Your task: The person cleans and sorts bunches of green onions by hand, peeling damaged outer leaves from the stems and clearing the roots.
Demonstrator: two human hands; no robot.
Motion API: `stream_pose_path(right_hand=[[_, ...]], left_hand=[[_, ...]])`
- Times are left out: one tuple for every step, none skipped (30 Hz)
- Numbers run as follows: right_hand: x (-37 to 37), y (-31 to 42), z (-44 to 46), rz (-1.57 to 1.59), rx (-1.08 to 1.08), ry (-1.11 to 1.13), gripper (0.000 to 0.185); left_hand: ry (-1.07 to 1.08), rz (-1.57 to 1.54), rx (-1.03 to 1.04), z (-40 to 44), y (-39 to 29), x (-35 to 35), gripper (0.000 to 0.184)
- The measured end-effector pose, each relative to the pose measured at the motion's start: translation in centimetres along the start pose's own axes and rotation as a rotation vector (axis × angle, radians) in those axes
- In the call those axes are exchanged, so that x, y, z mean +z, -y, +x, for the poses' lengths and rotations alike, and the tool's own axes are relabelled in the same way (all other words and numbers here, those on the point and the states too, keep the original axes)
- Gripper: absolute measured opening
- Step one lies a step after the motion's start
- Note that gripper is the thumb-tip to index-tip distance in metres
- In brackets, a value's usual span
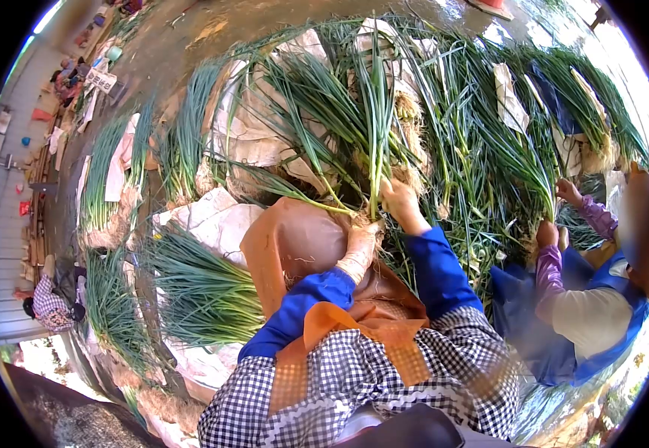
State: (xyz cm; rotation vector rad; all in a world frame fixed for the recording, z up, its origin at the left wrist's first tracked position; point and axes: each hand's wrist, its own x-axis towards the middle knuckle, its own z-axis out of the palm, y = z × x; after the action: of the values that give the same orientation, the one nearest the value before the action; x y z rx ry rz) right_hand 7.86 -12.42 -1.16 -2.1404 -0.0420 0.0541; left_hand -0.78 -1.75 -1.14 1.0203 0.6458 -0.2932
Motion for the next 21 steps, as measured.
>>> stream_pose_path(right_hand=[[-3.4, 3.3, -2.9, 0.258, 0.072, 0.140, 0.036], [-6.8, 5.5, -5.5, 0.513, 0.143, 0.281, 0.037], [-9.2, 5.9, -7.5, 0.576, 0.210, 0.337, 0.039], [-11.0, 5.5, -8.6, 0.639, 0.280, 0.392, 0.041], [-11.5, 4.6, -8.1, 0.465, 0.324, 0.377, 0.041], [-11.3, 3.5, -7.4, 0.291, 0.372, 0.359, 0.041], [-9.9, 1.8, -6.4, 0.132, 0.335, 0.225, 0.043], [-8.4, 1.0, -5.0, 0.149, 0.336, 0.150, 0.041], [-7.8, 2.9, -3.3, 0.130, 0.397, 0.178, 0.041], [-5.0, 0.1, -1.6, -0.063, -0.072, -0.015, 0.043], [-4.5, 1.6, -0.2, -0.109, -0.021, 0.080, 0.044], [-4.0, 3.2, 1.3, -0.159, 0.025, 0.177, 0.045], [-3.4, 3.9, 2.1, -0.009, 0.110, 0.131, 0.039], [-3.0, 4.3, 3.0, 0.141, 0.195, 0.084, 0.036], [-1.7, 2.1, 3.7, 0.354, 0.169, 0.069, 0.027], [-0.3, -0.2, 4.5, 0.567, 0.143, 0.061, 0.023], [-1.1, 1.2, 3.8, 0.592, 0.202, 0.016, 0.023], [-1.8, 2.8, 3.0, 0.616, 0.263, -0.030, 0.024], [-1.5, 0.9, 4.3, 0.453, 0.186, -0.189, 0.028], [-1.3, -0.9, 5.5, 0.271, 0.135, -0.355, 0.033], [-2.4, 1.7, 5.3, 0.174, 0.118, -0.388, 0.037]], left_hand=[[0.034, -0.082, -0.009, 0.6, 0.2, -0.7, 0.013], [0.068, -0.166, -0.019, 1.0, 0.0, -1.2, 0.011], [0.058, -0.207, -0.084, -0.2, -1.8, -0.5, 0.010], [0.025, -0.250, -0.074, -0.6, -2.2, 0.0, 0.007], [0.026, -0.278, -0.069, -0.9, -2.5, 0.3, 0.008], [0.027, -0.303, -0.069, -1.1, -2.4, 0.4, 0.009], [0.034, -0.295, -0.076, -1.5, -2.5, 0.4, 0.009], [0.038, -0.233, -0.057, -1.7, -2.5, 0.5, 0.010], [0.037, -0.176, -0.033, -1.7, -2.4, 0.4, 0.012], [0.036, -0.178, -0.024, -1.4, -2.2, 0.5, 0.012], [0.045, -0.182, 0.044, -0.9, -1.7, 0.3, 0.012], [0.053, -0.186, 0.110, -0.2, -1.0, -0.1, 0.013], [0.064, -0.200, 0.098, 0.5, -0.2, -0.7, 0.015], [0.065, -0.200, 0.106, 0.2, -0.8, -0.5, 0.015], [0.077, -0.197, 0.014, -0.5, -1.9, -0.3, 0.017], [0.088, -0.194, -0.083, -0.9, -2.6, -0.3, 0.018], [0.184, -0.182, -0.151, -0.9, -2.8, -0.7, 0.016], [0.182, -0.182, -0.154, -1.0, -2.6, -0.7, 0.016], [0.119, -0.202, -0.147, -1.0, -2.5, -0.5, 0.015], [0.054, -0.222, -0.137, -1.1, -2.5, -0.1, 0.014], [-0.013, -0.281, -0.071, -1.2, -2.2, 0.5, 0.014]])
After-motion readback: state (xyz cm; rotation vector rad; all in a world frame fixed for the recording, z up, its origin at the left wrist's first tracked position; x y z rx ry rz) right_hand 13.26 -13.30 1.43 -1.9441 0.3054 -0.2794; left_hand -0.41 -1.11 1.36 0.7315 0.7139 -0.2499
